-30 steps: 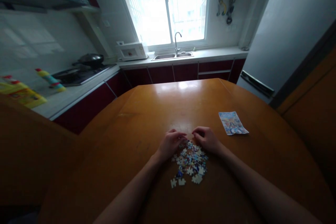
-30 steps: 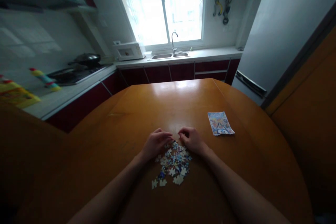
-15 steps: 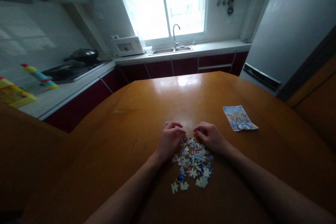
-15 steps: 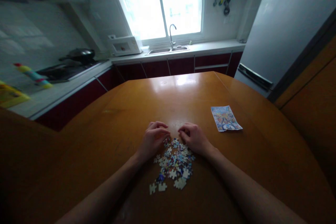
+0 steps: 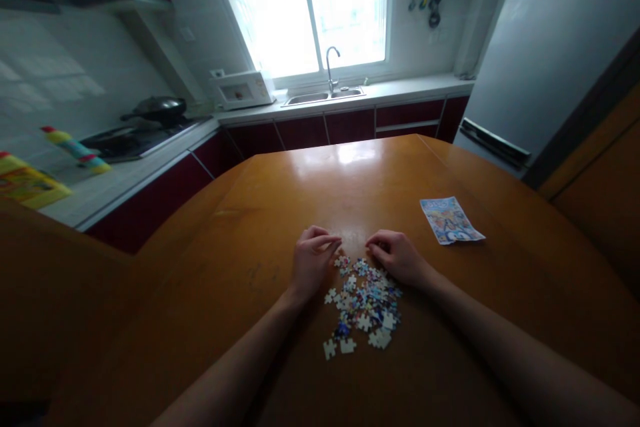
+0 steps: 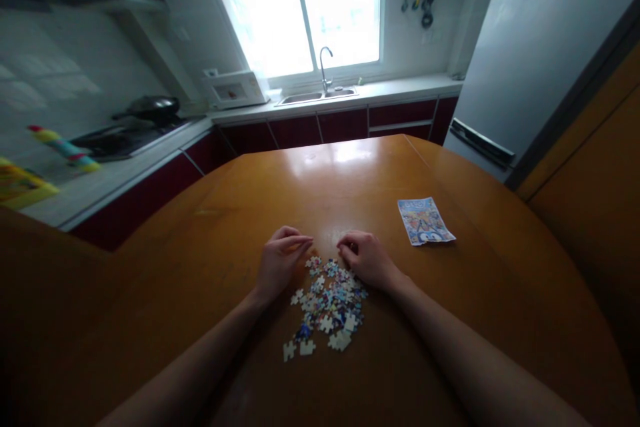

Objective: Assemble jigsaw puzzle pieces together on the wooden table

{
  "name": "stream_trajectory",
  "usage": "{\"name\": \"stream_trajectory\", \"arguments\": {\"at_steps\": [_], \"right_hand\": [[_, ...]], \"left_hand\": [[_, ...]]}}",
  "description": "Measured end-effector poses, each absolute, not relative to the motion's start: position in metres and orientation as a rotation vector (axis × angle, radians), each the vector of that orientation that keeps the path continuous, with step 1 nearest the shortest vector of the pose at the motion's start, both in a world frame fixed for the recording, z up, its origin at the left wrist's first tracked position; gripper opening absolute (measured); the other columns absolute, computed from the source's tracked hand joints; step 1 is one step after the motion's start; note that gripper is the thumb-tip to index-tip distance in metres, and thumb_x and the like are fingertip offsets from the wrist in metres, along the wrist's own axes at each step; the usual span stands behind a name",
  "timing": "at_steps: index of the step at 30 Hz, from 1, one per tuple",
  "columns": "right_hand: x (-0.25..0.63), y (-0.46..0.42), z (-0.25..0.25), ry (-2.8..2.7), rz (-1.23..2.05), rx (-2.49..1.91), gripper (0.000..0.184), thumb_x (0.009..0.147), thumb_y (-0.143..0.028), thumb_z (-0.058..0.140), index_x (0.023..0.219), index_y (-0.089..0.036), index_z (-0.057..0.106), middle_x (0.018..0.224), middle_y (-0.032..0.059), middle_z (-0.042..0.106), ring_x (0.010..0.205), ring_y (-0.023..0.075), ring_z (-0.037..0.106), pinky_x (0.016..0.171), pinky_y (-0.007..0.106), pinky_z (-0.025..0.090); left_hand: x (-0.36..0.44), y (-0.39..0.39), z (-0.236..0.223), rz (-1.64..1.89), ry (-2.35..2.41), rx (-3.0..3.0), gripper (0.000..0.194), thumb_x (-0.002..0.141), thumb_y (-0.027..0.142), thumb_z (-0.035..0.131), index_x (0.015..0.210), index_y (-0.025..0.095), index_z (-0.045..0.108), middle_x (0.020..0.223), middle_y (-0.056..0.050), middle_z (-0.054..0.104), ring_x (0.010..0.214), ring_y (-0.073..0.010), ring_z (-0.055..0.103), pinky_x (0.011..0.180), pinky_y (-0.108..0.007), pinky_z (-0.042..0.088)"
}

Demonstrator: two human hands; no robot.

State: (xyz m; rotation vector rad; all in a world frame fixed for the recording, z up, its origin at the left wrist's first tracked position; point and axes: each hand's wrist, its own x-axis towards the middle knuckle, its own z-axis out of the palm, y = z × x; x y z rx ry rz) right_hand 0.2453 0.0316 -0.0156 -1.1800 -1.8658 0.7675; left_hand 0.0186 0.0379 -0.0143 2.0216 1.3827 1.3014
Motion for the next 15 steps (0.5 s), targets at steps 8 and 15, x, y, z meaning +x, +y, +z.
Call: {"name": "stream_trajectory", "arguments": {"at_steps": [8,15], "right_hand": [[0.245,0.031,-0.015,-1.85,0.785,-1.176,0.013,0.085,-0.017,0.061,0.083,-0.018,0.074,0.079,0.0047,0.073,0.072,0.0175,0.064,0.066,0.028,0.046],[0.246,0.028,-0.016,-1.966,0.729,-1.11,0.024,0.086,-0.01,0.057,0.095,-0.021,0.076,0.089,0.0044,0.069,0.075,0.0153,0.062,0.068,0.027,0.045]], "left_hand": [[0.023,0.036,-0.006,1.016,1.304,2.128,0.017,0.092,0.03,0.064,0.09,0.024,0.08,0.086,-0.005,0.072,0.084,-0.0186,0.063,0.078,-0.031,0.049],[0.015,0.023,-0.005,0.879,1.468,2.11,0.012,0.084,0.022,0.07,0.092,0.023,0.079,0.088,-0.006,0.066,0.088,-0.0209,0.061,0.079,-0.033,0.048]]}}
